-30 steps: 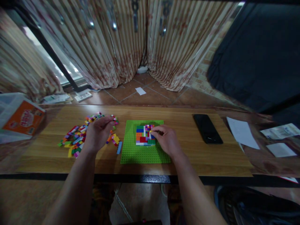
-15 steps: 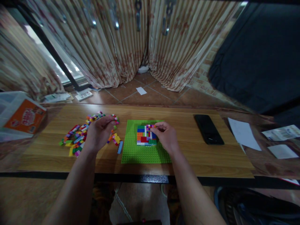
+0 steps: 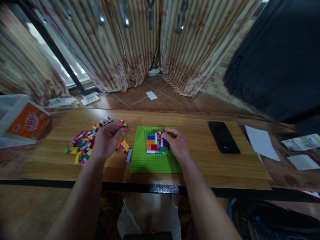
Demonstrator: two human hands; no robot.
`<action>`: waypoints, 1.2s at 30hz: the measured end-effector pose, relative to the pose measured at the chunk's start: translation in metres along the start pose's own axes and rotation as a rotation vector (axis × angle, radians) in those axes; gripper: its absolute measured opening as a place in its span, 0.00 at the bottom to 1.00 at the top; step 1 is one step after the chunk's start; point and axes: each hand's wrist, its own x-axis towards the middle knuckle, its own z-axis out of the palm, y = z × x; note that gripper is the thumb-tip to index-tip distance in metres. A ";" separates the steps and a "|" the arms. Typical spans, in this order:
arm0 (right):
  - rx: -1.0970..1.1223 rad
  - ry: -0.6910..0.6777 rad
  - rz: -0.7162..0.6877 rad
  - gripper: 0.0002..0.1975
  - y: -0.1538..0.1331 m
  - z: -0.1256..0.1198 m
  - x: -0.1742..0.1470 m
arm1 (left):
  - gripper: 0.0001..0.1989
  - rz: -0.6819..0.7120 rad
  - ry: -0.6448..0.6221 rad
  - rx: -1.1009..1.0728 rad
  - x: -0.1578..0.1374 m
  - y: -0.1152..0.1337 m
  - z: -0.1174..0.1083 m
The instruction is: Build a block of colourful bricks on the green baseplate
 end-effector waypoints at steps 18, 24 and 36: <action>0.119 -0.032 0.086 0.20 -0.010 -0.002 -0.003 | 0.11 -0.034 -0.017 -0.009 0.001 0.000 -0.001; 0.189 0.104 0.082 0.22 -0.012 -0.007 -0.001 | 0.09 -0.036 0.031 0.011 0.001 0.010 -0.009; -0.020 0.237 -0.422 0.10 -0.048 0.025 -0.039 | 0.15 -0.201 0.360 -0.315 0.004 0.002 -0.029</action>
